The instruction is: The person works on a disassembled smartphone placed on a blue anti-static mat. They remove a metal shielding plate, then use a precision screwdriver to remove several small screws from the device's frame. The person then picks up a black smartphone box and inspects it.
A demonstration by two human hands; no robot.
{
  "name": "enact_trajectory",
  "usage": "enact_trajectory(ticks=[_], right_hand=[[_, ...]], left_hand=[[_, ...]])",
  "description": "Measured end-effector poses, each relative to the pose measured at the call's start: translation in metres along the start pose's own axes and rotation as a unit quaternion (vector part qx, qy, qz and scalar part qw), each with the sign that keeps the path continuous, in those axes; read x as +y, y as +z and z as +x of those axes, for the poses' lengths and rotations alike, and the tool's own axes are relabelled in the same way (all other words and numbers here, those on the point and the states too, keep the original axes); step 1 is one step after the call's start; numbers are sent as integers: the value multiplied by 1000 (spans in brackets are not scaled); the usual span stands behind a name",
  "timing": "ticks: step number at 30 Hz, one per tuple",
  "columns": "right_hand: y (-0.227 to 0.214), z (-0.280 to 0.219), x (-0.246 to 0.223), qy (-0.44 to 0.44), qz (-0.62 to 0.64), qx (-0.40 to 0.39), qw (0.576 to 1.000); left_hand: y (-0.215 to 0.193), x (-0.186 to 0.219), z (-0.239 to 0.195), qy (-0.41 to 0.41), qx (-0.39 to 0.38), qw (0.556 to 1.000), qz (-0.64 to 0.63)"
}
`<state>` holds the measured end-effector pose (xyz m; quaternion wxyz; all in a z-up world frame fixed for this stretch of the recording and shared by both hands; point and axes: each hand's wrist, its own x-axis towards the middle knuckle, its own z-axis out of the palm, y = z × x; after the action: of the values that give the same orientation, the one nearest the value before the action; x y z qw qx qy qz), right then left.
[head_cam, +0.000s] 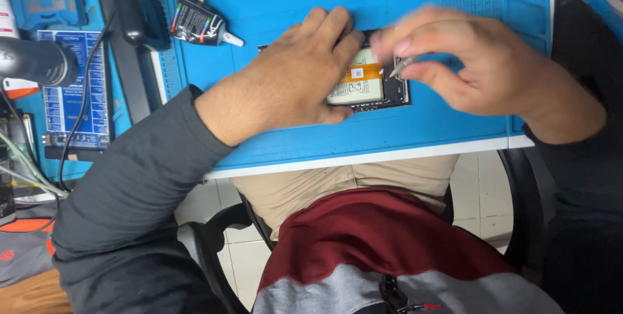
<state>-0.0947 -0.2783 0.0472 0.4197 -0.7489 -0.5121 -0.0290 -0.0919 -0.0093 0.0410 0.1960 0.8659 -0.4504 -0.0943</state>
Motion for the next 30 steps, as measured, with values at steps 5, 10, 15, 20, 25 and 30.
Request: enact_trajectory(ticks=[5,10,15,20,25,30], right_hand=[[9,-11,-3,48,-17,18,999],[10,-12,1,153,179,108,966],[-13,-14,7,227,-114,-31,967],[6,-10,17,169,-277,-146,935],[10,-7,13,170,-262,-144,939],[3,-7,10,182,-332,-183,907]], left_hand=[[3,3,-4,4,29,999,32],[4,-1,-3,-4,18,1000,0],[10,0,2,22,69,997,-34],[11,-1,2,51,103,990,-87],[13,-5,4,75,113,988,-69],[-23,-43,-16,18,164,986,35]])
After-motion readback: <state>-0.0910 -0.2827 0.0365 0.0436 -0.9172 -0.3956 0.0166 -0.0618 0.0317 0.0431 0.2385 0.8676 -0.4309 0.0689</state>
